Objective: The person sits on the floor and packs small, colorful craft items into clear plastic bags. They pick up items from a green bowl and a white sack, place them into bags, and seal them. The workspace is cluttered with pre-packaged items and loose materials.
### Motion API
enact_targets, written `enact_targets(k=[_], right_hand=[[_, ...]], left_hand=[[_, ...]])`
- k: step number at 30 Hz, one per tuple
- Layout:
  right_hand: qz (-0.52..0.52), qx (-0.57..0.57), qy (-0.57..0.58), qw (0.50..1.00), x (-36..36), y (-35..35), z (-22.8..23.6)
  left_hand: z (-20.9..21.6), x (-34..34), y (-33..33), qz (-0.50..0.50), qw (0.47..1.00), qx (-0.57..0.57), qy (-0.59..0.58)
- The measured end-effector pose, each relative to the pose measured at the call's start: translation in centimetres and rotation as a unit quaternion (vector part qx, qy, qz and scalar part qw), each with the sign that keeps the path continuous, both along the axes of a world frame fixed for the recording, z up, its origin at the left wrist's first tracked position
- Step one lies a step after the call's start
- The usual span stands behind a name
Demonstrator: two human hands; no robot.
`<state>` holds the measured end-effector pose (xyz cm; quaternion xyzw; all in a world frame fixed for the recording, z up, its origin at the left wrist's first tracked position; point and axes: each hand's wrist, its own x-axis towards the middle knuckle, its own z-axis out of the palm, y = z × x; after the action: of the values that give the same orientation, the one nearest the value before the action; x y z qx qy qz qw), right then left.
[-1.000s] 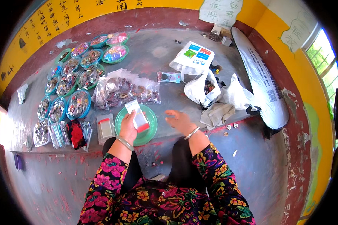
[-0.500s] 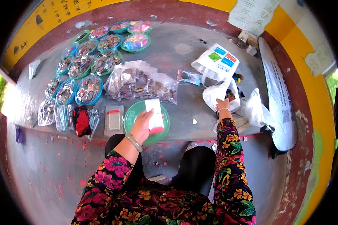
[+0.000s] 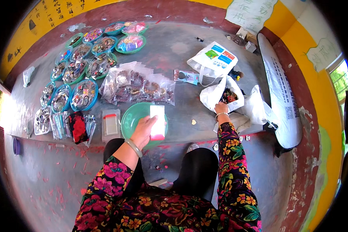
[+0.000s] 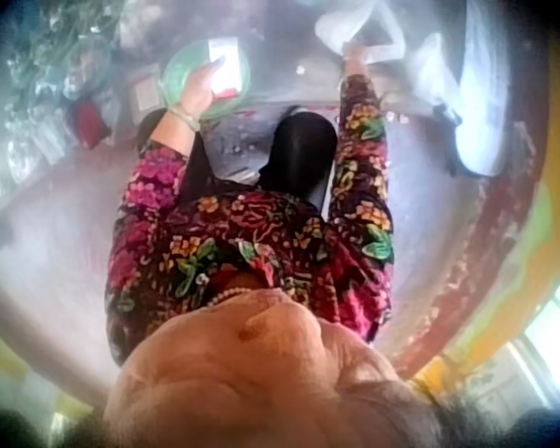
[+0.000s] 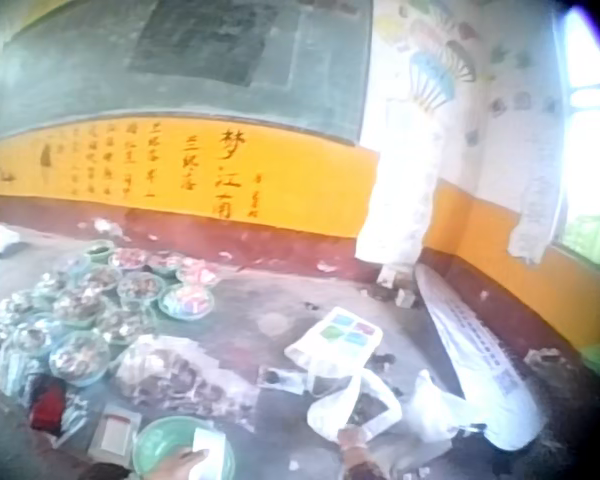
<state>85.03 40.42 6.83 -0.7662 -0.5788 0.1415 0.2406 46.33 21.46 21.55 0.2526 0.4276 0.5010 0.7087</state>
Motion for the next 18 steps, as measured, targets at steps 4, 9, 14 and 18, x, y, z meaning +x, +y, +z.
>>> enact_targets(k=[4,9,14,18], right_hand=[[-0.003,0.011,-0.018,1.000,3.0,1.9,-4.1],[0.087,-0.066,-0.307,0.946,-0.2,4.9,-2.8],[0.141,-0.015,-0.296,0.944,-4.6,8.7,1.3],[0.151,0.052,0.155,0.975,-10.6,11.0,3.4]], left_hand=[[0.6,0.8,0.2,-0.026,1.000,-0.009,0.001],[0.3,1.2,0.2,-0.030,0.999,-0.022,0.028],[-1.1,1.8,0.6,-0.060,0.997,0.001,0.050],[-1.0,1.0,0.2,-0.052,0.993,0.013,0.110]])
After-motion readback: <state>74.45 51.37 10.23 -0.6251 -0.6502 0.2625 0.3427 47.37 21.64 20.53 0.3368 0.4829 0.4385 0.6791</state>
